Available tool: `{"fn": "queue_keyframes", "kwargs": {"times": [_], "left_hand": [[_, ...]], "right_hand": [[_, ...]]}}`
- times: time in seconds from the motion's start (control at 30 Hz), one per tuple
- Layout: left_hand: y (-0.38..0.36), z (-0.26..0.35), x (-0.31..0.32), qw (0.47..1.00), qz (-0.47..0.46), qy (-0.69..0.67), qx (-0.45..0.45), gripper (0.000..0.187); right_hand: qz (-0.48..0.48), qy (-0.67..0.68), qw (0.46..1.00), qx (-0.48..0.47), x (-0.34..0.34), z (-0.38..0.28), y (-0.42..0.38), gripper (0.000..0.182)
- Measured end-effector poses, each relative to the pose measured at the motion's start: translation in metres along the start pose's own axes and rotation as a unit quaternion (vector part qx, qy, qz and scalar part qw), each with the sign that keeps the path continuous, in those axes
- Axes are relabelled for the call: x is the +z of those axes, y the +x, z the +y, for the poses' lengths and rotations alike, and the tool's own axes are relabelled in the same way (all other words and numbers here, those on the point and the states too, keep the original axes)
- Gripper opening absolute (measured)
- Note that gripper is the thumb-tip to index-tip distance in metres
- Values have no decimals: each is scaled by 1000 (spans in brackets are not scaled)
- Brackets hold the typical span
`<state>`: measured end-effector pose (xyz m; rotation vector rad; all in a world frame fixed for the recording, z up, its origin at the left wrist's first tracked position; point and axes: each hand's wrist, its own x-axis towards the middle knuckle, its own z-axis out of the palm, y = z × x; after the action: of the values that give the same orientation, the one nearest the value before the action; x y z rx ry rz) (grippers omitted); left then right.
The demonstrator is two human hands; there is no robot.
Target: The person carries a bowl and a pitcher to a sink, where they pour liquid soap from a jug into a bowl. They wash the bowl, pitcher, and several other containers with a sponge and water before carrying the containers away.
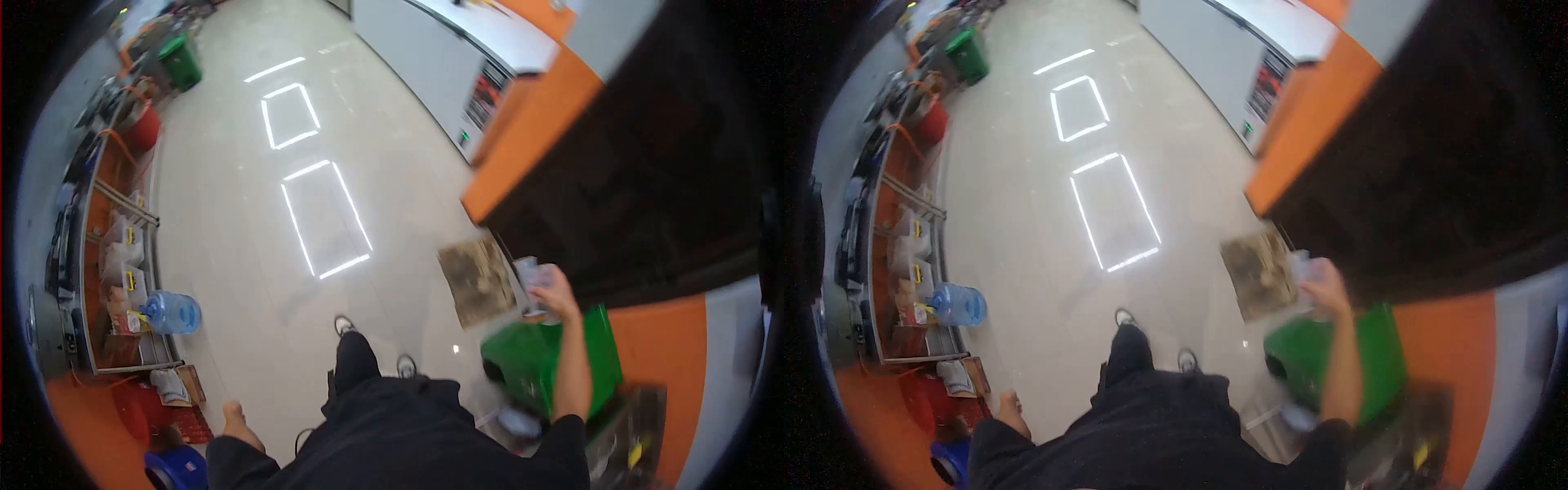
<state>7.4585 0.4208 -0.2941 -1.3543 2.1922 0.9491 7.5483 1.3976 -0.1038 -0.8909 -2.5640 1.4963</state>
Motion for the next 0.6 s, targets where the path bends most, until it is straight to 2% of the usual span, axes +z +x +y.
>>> {"fn": "queue_keyframes", "kwargs": {"times": [0.03, 0.07, 0.13, 0.17, 0.2, 0.27, 0.3, 0.33, 0.37, 0.4, 0.5, 0.53, 0.57, 0.6], "left_hand": [[7, 13, 5, 997, 37, -18, -64, 11], [16, 44, 20, 989, 71, -33, -126, 12], [44, 115, 46, 986, 8, -132, -103, 17], [62, 166, 68, 987, -11, -131, -98, 16], [100, 218, 91, 981, -93, -165, -27, 18], [131, 349, 147, 968, -83, -136, 195, 29], [96, 462, 154, 959, -134, -109, 226, 32], [74, 562, 163, 926, -187, -165, 284, 36], [34, 662, 163, 901, -216, -225, 302, 38], [29, 746, 170, 850, -266, -236, 389, 41], [-14, 977, 171, 739, -319, -301, 512, 49], [-10, 1039, 174, 738, -322, -300, 512, 49], [-28, 1063, 175, 720, -337, -308, 523, 52], [-13, 1117, 186, 707, -351, -317, 525, 55]], "right_hand": [[-5, 3, 998, -70, 61, -36, 77, 52], [-44, 193, 978, -69, 125, -104, 131, 52], [-65, 318, 943, -80, 253, -199, 256, 55], [-100, 371, 919, -84, 297, -263, 286, 56], [-136, 419, 892, -96, 335, -335, 324, 58], [-170, 483, 850, -124, 405, -425, 400, 61], [-180, 482, 851, -109, 426, -464, 429, 61], [-194, 501, 835, -118, 443, -511, 457, 60], [-205, 523, 817, -132, 459, -550, 484, 58], [-206, 531, 811, -134, 476, -580, 516, 58], [-225, 537, 798, -154, 519, -646, 637, 55], [-228, 548, 792, -146, 536, -664, 678, 54], [-234, 553, 787, -142, 532, -668, 684, 52], [-239, 546, 791, -139, 551, -687, 735, 52]]}}
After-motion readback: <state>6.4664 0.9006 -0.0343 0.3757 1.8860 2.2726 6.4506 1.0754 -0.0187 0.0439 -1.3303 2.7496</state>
